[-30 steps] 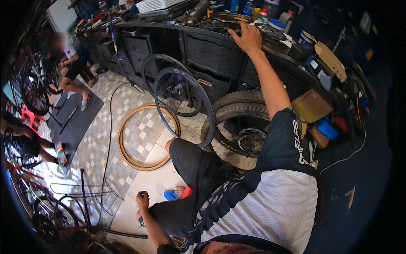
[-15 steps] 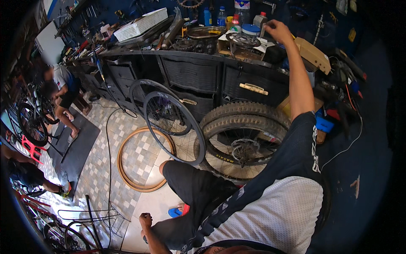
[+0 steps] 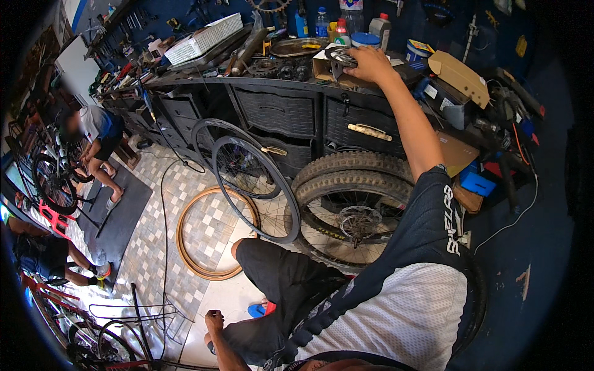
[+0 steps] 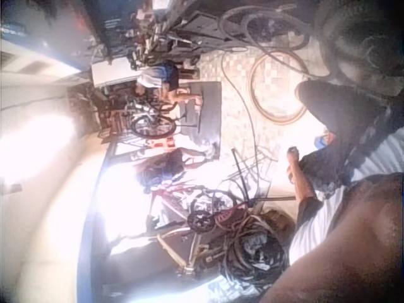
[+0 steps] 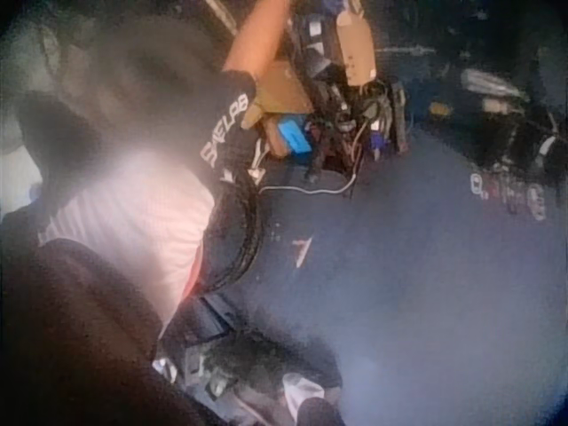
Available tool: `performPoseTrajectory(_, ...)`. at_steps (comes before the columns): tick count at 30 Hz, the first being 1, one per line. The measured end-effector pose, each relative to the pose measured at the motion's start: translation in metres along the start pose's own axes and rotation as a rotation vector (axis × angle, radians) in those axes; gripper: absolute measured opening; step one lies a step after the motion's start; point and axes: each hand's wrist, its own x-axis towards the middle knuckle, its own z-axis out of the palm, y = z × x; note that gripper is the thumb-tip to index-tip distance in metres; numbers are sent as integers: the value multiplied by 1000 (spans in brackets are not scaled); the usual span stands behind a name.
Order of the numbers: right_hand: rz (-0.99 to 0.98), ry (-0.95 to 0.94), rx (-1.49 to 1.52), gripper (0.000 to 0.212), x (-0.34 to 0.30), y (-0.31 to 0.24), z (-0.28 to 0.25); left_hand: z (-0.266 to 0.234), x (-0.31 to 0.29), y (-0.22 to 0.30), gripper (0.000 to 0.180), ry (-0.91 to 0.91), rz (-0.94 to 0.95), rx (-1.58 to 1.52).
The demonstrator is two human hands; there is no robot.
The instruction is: The person laces a bicycle wheel by threading spokes through the hub and rim, tightening them by hand, and adjusting the wheel's alignment. The person handles the wheel, spokes, and hub while seated on the floor.
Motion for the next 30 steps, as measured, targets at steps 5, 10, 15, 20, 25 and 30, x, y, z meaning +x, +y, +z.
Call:
performPoseTrajectory(5, -20, 34, 16, 65, -6, 0, -7, 2, 0, -1, 29, 0, 40, -17)
performPoseTrajectory(10, -21, -36, 50, 59, -8, -3, -27, 5, 7, -4, 30, -3, 50, -22)
performPoseTrajectory(15, -22, -18, 82, 39, -10, 3, -39, 7, 8, -10, 31, -3, 45, -48)
performPoseTrajectory(20, 11, 142, -63, 37, -9, 15, -27, 8, 11, -11, 30, -15, 18, -82)
performPoseTrajectory(25, 37, 321, -90, 41, -23, 27, -21, 9, 14, -12, 30, -5, 67, -49)
performPoseTrajectory(30, 116, 603, -186, 24, -37, 84, -45, 8, 17, -14, 29, -37, 37, -112)
